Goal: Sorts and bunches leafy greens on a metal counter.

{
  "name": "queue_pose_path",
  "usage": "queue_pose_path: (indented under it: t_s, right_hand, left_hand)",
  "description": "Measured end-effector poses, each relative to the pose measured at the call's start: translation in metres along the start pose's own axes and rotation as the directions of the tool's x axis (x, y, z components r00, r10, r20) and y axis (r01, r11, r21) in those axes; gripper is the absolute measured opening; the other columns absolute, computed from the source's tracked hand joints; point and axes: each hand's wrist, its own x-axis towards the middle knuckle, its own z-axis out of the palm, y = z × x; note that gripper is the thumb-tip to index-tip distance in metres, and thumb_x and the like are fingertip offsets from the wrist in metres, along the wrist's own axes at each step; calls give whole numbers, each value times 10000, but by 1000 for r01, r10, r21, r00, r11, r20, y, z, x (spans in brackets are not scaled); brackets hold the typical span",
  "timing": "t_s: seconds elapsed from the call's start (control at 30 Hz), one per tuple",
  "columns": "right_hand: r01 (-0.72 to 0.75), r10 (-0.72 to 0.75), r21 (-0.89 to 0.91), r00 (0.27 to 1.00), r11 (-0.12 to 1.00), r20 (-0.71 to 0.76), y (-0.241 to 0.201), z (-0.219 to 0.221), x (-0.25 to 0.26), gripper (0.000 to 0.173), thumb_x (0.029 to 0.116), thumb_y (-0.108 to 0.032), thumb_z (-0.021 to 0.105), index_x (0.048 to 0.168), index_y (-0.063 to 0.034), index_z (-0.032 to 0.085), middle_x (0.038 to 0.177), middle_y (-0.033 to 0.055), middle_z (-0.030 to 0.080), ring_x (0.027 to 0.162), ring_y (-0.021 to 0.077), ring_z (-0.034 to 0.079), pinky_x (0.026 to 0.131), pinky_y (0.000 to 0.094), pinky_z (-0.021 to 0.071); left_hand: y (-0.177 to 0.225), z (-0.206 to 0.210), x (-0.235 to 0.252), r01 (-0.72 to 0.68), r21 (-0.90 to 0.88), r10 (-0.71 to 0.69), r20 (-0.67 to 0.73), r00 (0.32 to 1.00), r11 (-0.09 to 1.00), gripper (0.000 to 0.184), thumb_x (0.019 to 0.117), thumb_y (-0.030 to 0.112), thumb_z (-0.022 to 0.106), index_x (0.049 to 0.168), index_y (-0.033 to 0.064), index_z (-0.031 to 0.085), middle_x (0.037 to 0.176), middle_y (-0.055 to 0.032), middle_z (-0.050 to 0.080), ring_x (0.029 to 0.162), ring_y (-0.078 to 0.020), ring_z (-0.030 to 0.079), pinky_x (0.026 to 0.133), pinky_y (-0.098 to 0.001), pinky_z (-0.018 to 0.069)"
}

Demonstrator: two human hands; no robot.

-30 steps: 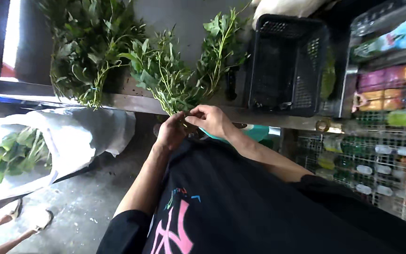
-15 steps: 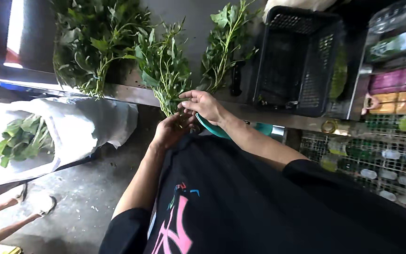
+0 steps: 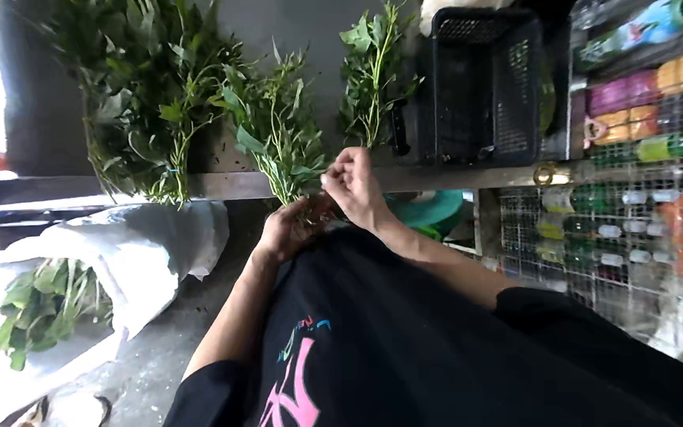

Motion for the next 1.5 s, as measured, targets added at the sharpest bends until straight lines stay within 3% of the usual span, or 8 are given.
queue_pose_path:
  t_s: [0.17, 0.3, 0.4, 0.53, 0.83, 1.03, 1.2, 1.5]
  right_hand:
    - [-283, 329, -289, 936, 914, 122, -5, 12, -27, 582, 905, -470, 765, 1280, -50, 616, 1112, 127, 704, 994, 231, 707, 897, 468, 599]
    - [-425, 486, -315, 861, 848, 147, -9, 42, -27, 347, 1008, -220, 638, 1231, 47, 635, 1167, 234, 674, 1130, 346, 657, 1012, 519, 511]
    - [-517, 591, -382, 801, 766, 99, -13, 54, -29, 337, 1050, -157, 518, 1295, 57, 604, 1273, 249, 642, 1219, 367, 623, 1052, 530, 485]
    - [-606, 704, -440, 705, 663, 91, -22, 58, -30, 425, 1075, -217, 468, 1418, 30, 504, 1380, 244, 584, 1262, 382, 599, 1040, 571, 482]
    - [-500, 520, -316, 854, 807, -22, 7, 69, -36, 448, 1079, -431, 487, 1145, -12, 634, 919, 187, 685, 866, 347, 701, 781, 574, 566]
    - [-397, 402, -79, 913, 915, 67, 2, 41, -21, 396, 1113, -338, 423, 1079, 1, 625, 717, 65, 559, 587, 156, 555, 582, 351, 521]
    - [-324, 324, -7, 944, 946, 59, 3, 5, -7, 401, 1117, -326, 389, 1018, -9, 613, 688, 18, 547, 565, 100, 555, 571, 297, 528]
    - [-198, 381, -461, 857, 865, 347, 37, 9, -23, 501, 1097, -404, 407, 1130, 47, 621, 984, 256, 672, 969, 416, 677, 857, 615, 520]
  left_hand:
    - [8, -9, 20, -10, 176, -21, 171, 985, 984, 461, 1119, 336, 310, 1422, 90, 555, 1258, -105, 680, 1118, -214, 662, 966, -426, 552]
    - [10, -3, 25, 77, 362, -120, 97, 988, 929, 473, 1125, 375, 318, 1400, 78, 562, 1045, -70, 719, 893, -146, 697, 794, -334, 593]
    - [15, 2, 25, 141, 448, -191, 69, 979, 883, 421, 1124, 355, 334, 1127, 63, 637, 828, -24, 679, 750, -116, 661, 694, -298, 568]
    - [17, 1, 32, 159, 469, -225, 87, 970, 869, 465, 1126, 389, 294, 1130, 53, 615, 868, -47, 673, 797, -136, 665, 742, -335, 576]
    - [71, -60, 38, -96, 751, -228, 316, 921, 653, 390, 1042, 232, 566, 1398, 78, 524, 1136, -80, 698, 912, -156, 677, 801, -337, 581]
    - [108, -77, 9, -276, 792, 20, 317, 948, 545, 428, 1119, 286, 348, 1342, 53, 629, 1192, -88, 738, 1054, -187, 721, 929, -391, 591]
    - [133, -62, -17, -491, 683, 136, 505, 852, 541, 496, 1101, 275, 277, 1378, 35, 612, 1250, -104, 712, 1125, -224, 690, 964, -413, 574]
    - [131, 83, 39, -463, 883, 186, 470, 863, -81, 290, 1097, 221, 458, 1274, 111, 660, 1161, -81, 730, 1050, -212, 710, 967, -511, 552]
